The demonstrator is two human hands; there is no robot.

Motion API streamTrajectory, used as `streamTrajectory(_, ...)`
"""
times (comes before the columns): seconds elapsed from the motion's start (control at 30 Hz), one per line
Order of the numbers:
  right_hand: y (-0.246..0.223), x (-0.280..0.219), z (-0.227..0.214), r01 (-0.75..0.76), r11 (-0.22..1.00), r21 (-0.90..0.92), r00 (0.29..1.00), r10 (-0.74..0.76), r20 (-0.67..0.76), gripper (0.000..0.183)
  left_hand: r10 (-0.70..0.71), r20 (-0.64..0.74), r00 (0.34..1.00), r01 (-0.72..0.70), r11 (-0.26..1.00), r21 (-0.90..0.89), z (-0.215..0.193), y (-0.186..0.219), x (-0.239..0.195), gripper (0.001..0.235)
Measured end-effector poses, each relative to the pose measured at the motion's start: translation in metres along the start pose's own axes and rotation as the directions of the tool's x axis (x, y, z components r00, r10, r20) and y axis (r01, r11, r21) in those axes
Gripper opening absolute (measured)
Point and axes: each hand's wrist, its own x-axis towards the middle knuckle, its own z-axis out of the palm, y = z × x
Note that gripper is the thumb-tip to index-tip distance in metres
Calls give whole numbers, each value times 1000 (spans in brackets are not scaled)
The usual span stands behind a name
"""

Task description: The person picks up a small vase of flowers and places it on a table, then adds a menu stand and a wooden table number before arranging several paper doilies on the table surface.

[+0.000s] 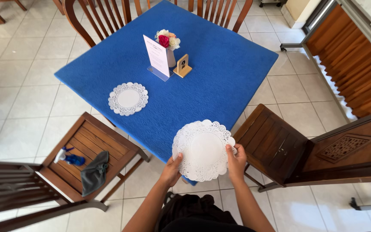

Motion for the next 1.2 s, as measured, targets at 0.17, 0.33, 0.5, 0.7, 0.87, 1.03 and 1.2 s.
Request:
streamTrajectory(0.17, -10, 21, 7, 18, 996, -84, 1000, -18, 1, 23, 4, 106, 994, -12, 997, 75, 1, 27, 35, 56)
streamTrajectory(0.33, -15, 48, 15, 66, 986, -154, 993, -79, -83, 24, -28, 117, 993, 23, 999, 47, -4, 41, 71, 56)
streamTrajectory(0.5, 1, 77, 24, -10, 1000, -27, 990, 7, -139, 24, -6, 97, 995, 3, 999, 35, -22, 53, 83, 55)
streamTrajectory(0.7, 41, 166, 26, -86, 994, 60, 991, 92, -95, 19, 120, -12, 993, -120, 989, -84, -41, 46, 99, 51)
streamTrajectory(0.87, 75, 258, 30, -97, 992, 78, 994, 100, -46, 17, 130, -252, 959, -181, 965, -189, -25, 37, 122, 50)
streamTrajectory(1.03, 103, 341, 28, -292, 955, -45, 952, 287, -106, 20, 157, -365, 918, -246, 946, -210, -1, 29, 152, 51)
streamTrajectory(1.2, 126, 398, 33, -265, 949, -172, 964, 257, -70, 24, 182, -448, 875, -293, 936, -192, 25, 30, 171, 51)
